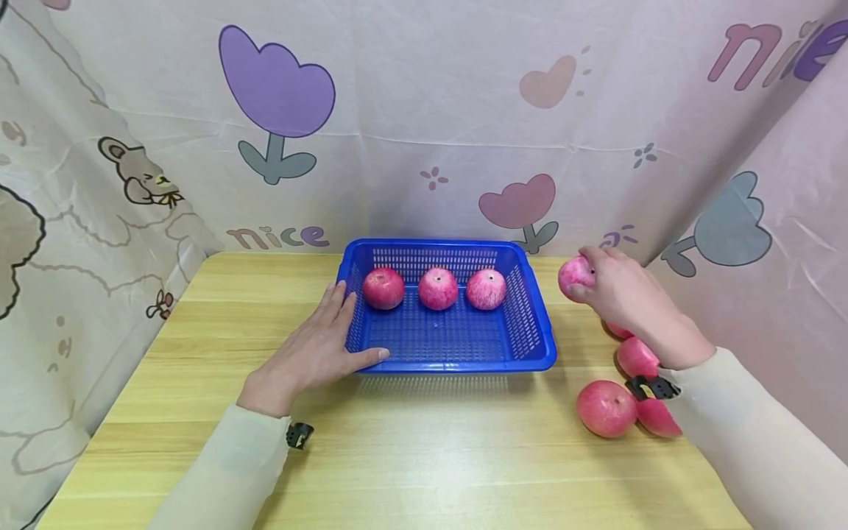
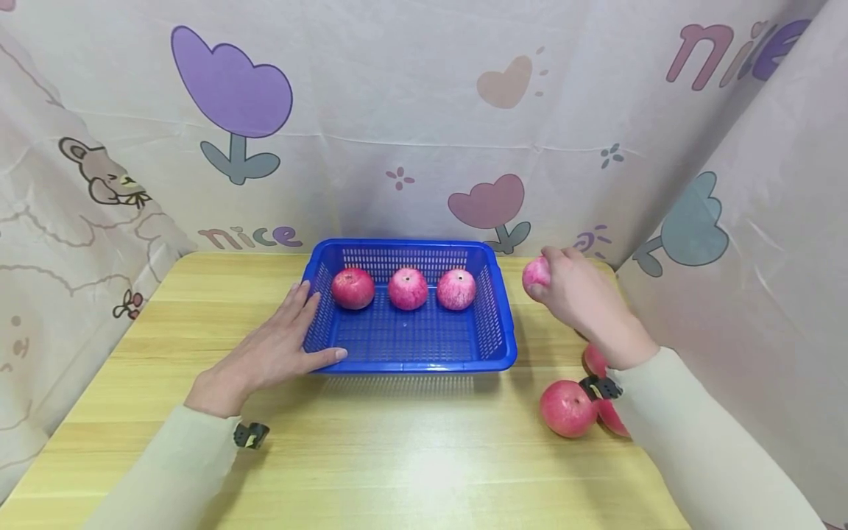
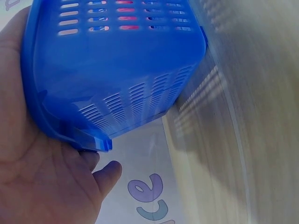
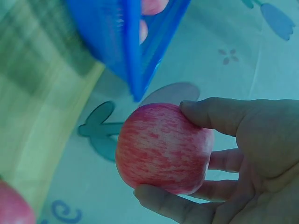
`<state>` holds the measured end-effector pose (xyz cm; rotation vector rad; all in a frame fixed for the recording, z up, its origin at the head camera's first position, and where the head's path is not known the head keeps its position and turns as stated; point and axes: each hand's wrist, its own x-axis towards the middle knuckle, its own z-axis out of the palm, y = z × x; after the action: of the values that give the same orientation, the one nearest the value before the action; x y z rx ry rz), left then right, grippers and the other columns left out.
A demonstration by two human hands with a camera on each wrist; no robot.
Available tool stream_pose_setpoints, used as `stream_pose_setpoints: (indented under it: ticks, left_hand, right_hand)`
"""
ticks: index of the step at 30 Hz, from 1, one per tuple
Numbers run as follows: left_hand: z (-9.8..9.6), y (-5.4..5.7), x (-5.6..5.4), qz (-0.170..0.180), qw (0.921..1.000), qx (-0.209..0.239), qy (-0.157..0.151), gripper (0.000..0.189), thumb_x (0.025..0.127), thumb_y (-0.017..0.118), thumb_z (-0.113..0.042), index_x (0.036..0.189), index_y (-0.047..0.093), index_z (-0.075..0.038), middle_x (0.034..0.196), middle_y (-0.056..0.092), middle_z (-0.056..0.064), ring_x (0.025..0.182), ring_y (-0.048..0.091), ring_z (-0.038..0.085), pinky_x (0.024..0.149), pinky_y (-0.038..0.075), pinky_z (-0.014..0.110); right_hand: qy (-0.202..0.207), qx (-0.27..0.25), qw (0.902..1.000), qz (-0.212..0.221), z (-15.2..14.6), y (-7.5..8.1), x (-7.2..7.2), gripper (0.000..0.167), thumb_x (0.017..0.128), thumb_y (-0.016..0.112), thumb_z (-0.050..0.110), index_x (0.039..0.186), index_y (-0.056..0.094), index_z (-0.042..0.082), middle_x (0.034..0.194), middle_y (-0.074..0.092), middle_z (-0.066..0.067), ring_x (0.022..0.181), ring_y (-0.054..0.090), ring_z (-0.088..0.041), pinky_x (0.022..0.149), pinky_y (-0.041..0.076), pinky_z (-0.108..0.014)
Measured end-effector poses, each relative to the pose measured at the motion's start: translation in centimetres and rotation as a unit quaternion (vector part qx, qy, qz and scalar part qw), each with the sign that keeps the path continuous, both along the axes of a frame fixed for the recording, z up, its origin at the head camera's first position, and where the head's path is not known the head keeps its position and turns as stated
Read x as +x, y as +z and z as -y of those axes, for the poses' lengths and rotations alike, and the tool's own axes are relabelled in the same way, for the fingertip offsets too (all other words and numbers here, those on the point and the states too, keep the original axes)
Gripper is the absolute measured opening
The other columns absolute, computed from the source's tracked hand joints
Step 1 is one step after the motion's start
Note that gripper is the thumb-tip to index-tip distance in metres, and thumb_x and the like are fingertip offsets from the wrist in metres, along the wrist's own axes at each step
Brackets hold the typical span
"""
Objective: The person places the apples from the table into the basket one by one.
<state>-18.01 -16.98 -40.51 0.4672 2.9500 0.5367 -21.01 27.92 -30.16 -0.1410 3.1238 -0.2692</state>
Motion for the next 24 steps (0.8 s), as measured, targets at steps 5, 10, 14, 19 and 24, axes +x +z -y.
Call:
stream_pose_setpoints:
  ticks: [5, 10, 14, 19, 24]
  left_hand:
    - [0.0, 0.0, 0.0, -0.001, 1.0, 0.0, -0.002, 0.134, 0.081, 0.047, -0.097, 0.169, 0.013, -0.002, 0.178, -0.006, 0.018, 0.165, -0.006, 0.037, 0.128, 0.019, 0.062]
    - [0.0, 0.0, 0.0, 0.001, 1.0, 0.002, -0.003, 0.133, 0.081, 0.048, -0.096, 0.169, 0.013, -0.002, 0.178, -0.006, 0.018, 0.165, -0.006, 0.036, 0.128, 0.019, 0.062]
    - [-0.1, -0.1, 0.0, 0.002, 1.0, 0.004, -0.003, 0.132, 0.082, 0.048, -0.096, 0.169, 0.013, -0.003, 0.178, -0.007, 0.017, 0.165, -0.006, 0.036, 0.128, 0.019, 0.062]
    - [-0.1, -0.1, 0.0, 0.006, 1.0, 0.005, 0.001, 0.132, 0.081, 0.049, -0.095, 0.169, 0.013, -0.004, 0.178, -0.007, 0.016, 0.165, -0.006, 0.036, 0.127, 0.019, 0.063]
    - [-0.1, 0.0, 0.0, 0.006, 1.0, 0.006, 0.003, 0.133, 0.08, 0.05, -0.096, 0.169, 0.013, -0.004, 0.178, -0.007, 0.016, 0.165, -0.006, 0.036, 0.127, 0.019, 0.063]
  right_hand:
    - [0.021, -0.003, 0.9997, -0.014, 2.7, 1.1, -0.5, 0.071, 0.099, 0.068, 0.039, 0.156, 0.044, 0.003, 0.15, 0.049, -0.033, 0.133, 0.049, -0.059, 0.104, 0.042, -0.078]
    - [0.061, -0.016, 0.9974, -0.036, 5.7, 1.2, -1.3, 0.066, 0.097, 0.073, 0.034, 0.15, 0.05, 0.002, 0.142, 0.058, -0.029, 0.128, 0.058, -0.051, 0.102, 0.05, -0.067]
    - [0.082, -0.017, 0.9959, -0.032, 7.9, 0.8, -1.9, 0.071, 0.096, 0.074, 0.032, 0.153, 0.048, 0.0, 0.147, 0.055, -0.03, 0.135, 0.055, -0.049, 0.11, 0.046, -0.065]
    - [0.108, -0.019, 0.9939, -0.016, 10.6, 0.2, -2.7, 0.072, 0.096, 0.076, 0.033, 0.154, 0.048, 0.001, 0.151, 0.053, -0.028, 0.138, 0.054, -0.045, 0.114, 0.045, -0.062]
    - [0.142, -0.015, 0.9896, -0.019, 12.9, -0.3, -3.1, 0.069, 0.094, 0.079, 0.031, 0.151, 0.052, 0.004, 0.147, 0.058, -0.023, 0.132, 0.06, -0.041, 0.109, 0.05, -0.059]
